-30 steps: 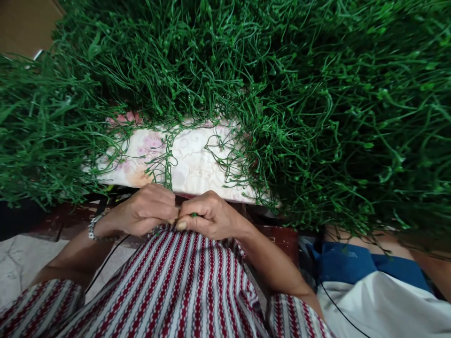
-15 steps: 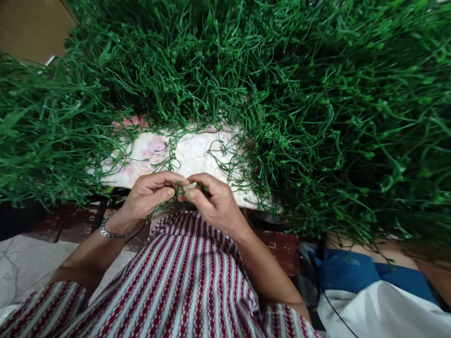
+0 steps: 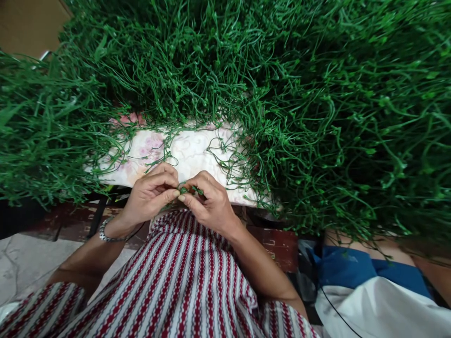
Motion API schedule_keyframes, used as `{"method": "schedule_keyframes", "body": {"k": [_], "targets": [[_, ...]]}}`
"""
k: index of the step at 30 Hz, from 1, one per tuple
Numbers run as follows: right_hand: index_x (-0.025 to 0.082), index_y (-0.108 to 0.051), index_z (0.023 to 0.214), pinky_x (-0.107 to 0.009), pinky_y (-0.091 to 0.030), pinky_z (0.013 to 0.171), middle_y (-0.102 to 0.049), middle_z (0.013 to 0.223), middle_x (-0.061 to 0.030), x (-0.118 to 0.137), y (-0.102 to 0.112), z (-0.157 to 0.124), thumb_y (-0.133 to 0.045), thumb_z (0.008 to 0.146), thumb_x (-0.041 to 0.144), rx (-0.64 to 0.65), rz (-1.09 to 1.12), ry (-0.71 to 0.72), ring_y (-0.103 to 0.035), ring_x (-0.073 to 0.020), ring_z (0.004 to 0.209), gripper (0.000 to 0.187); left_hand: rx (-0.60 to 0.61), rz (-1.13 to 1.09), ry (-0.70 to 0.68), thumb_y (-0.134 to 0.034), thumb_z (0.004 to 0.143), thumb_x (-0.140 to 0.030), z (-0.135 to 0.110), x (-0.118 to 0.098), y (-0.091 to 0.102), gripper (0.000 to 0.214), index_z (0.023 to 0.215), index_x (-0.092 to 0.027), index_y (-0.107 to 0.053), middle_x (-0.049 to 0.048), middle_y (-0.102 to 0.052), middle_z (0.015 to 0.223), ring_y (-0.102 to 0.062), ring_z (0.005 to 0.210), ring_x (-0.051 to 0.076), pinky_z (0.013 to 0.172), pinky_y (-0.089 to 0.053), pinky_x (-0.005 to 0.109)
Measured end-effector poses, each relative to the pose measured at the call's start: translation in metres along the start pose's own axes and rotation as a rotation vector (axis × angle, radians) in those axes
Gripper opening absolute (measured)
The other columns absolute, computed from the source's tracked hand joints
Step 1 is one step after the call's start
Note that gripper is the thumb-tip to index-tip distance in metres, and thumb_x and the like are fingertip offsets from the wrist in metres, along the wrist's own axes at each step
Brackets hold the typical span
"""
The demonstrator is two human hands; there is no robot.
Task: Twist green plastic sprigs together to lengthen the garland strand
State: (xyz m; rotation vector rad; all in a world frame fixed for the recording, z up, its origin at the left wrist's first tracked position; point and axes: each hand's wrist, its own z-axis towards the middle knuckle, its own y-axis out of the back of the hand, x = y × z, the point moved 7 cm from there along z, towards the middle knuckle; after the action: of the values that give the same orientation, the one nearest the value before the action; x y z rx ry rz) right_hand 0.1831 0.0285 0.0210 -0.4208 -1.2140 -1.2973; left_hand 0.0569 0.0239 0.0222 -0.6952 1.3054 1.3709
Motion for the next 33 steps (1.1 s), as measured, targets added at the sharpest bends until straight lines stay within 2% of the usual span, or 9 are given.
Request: {"method": "schedule_keyframes", "body": {"k": [4, 7, 10, 12, 14, 17, 22, 28, 33], "targets": [[0.017, -0.051, 0.081, -0.026, -0.042, 0.064, -0.052, 0.075, -0.0020, 0.003, 0.000, 0.002, -0.059, 0.080, 0.017, 0.015, -0.045, 0.043, -0.050, -0.0126, 0.072, 0.008, 0.002, -0.002, -0.073, -0.055, 0.079, -0.013, 0.001, -0.006, 0.000, 0.008, 0.071, -0.016, -0.056, -0.0004, -0.050, 0.067, -0.048, 0.066, 0.011, 0.062, -0.039, 0.024], [0.016, -0.048, 0.079, -0.028, -0.044, 0.070, -0.056, 0.086, -0.0061, 0.005, -0.001, 0.002, -0.056, 0.081, 0.014, 0.044, -0.043, 0.070, -0.053, -0.0140, 0.081, 0.009, 0.000, 0.020, -0.050, -0.054, 0.078, -0.010, 0.000, -0.005, -0.001, 0.010, 0.070, -0.015, -0.058, -0.0006, -0.053, 0.065, -0.049, 0.063, 0.010, 0.061, -0.039, 0.023], [0.017, -0.047, 0.080, -0.026, -0.045, 0.070, -0.058, 0.085, -0.0047, 0.000, -0.005, -0.002, -0.056, 0.082, 0.014, 0.085, 0.016, 0.016, -0.055, -0.0122, 0.078, 0.009, 0.010, 0.010, -0.023, -0.054, 0.077, -0.009, -0.001, -0.003, -0.003, 0.010, 0.072, -0.015, -0.061, 0.0002, -0.056, 0.067, -0.052, 0.065, 0.010, 0.061, -0.041, 0.023], [0.017, -0.049, 0.089, -0.024, -0.045, 0.067, -0.057, 0.084, -0.0029, -0.007, -0.007, -0.005, -0.056, 0.083, 0.018, 0.082, 0.034, -0.063, -0.055, -0.0108, 0.074, 0.010, 0.002, -0.017, -0.020, -0.056, 0.077, -0.009, -0.001, -0.002, -0.003, 0.009, 0.074, -0.014, -0.062, 0.0007, -0.057, 0.068, -0.053, 0.065, 0.009, 0.061, -0.042, 0.022], [0.018, -0.048, 0.104, -0.023, -0.047, 0.068, -0.058, 0.088, -0.0033, -0.011, -0.007, -0.008, -0.056, 0.083, 0.021, 0.058, 0.037, -0.120, -0.056, -0.0110, 0.075, 0.022, -0.024, -0.045, -0.038, -0.058, 0.078, -0.011, -0.001, -0.002, -0.003, 0.007, 0.076, -0.015, -0.064, 0.0014, -0.060, 0.070, -0.055, 0.066, 0.009, 0.061, -0.043, 0.022], [0.017, -0.047, 0.112, -0.024, -0.048, 0.072, -0.059, 0.094, -0.0049, -0.009, -0.008, -0.009, -0.053, 0.085, 0.019, 0.038, 0.018, -0.102, -0.058, -0.0120, 0.082, 0.027, -0.084, -0.049, -0.059, -0.061, 0.077, -0.013, -0.001, -0.001, -0.002, 0.006, 0.078, -0.016, -0.066, 0.0015, -0.059, 0.070, -0.056, 0.068, 0.010, 0.061, -0.045, 0.022], [0.014, -0.056, 0.098, -0.025, -0.045, 0.068, -0.059, 0.081, -0.0057, -0.001, -0.007, -0.006, -0.046, 0.086, 0.013, 0.060, -0.207, -0.013, -0.056, -0.0138, 0.076, 0.016, -0.151, 0.195, -0.149, -0.057, 0.078, -0.009, -0.005, -0.006, -0.004, 0.008, 0.076, -0.014, -0.063, 0.0011, -0.056, 0.067, -0.053, 0.067, 0.011, 0.061, -0.043, 0.023], [0.014, -0.057, 0.085, -0.024, -0.042, 0.061, -0.055, 0.072, -0.0038, 0.003, -0.007, -0.007, -0.047, 0.086, 0.015, 0.122, -0.416, 0.057, -0.052, -0.0133, 0.068, 0.010, -0.069, 0.435, -0.219, -0.051, 0.079, -0.009, -0.006, -0.017, -0.011, 0.010, 0.072, -0.014, -0.057, 0.0029, -0.054, 0.072, -0.050, 0.073, 0.014, 0.070, -0.042, 0.029], [0.014, -0.058, 0.089, -0.023, -0.036, 0.055, -0.054, 0.067, -0.0017, 0.010, -0.008, -0.010, -0.047, 0.085, 0.015, 0.061, -0.645, 0.166, -0.047, -0.0113, 0.059, 0.012, 0.080, 0.392, -0.086, -0.050, 0.081, -0.012, 0.000, -0.013, -0.014, 0.009, 0.072, -0.014, -0.053, 0.0004, -0.052, 0.069, -0.049, 0.066, 0.011, 0.062, -0.039, 0.023]]}}
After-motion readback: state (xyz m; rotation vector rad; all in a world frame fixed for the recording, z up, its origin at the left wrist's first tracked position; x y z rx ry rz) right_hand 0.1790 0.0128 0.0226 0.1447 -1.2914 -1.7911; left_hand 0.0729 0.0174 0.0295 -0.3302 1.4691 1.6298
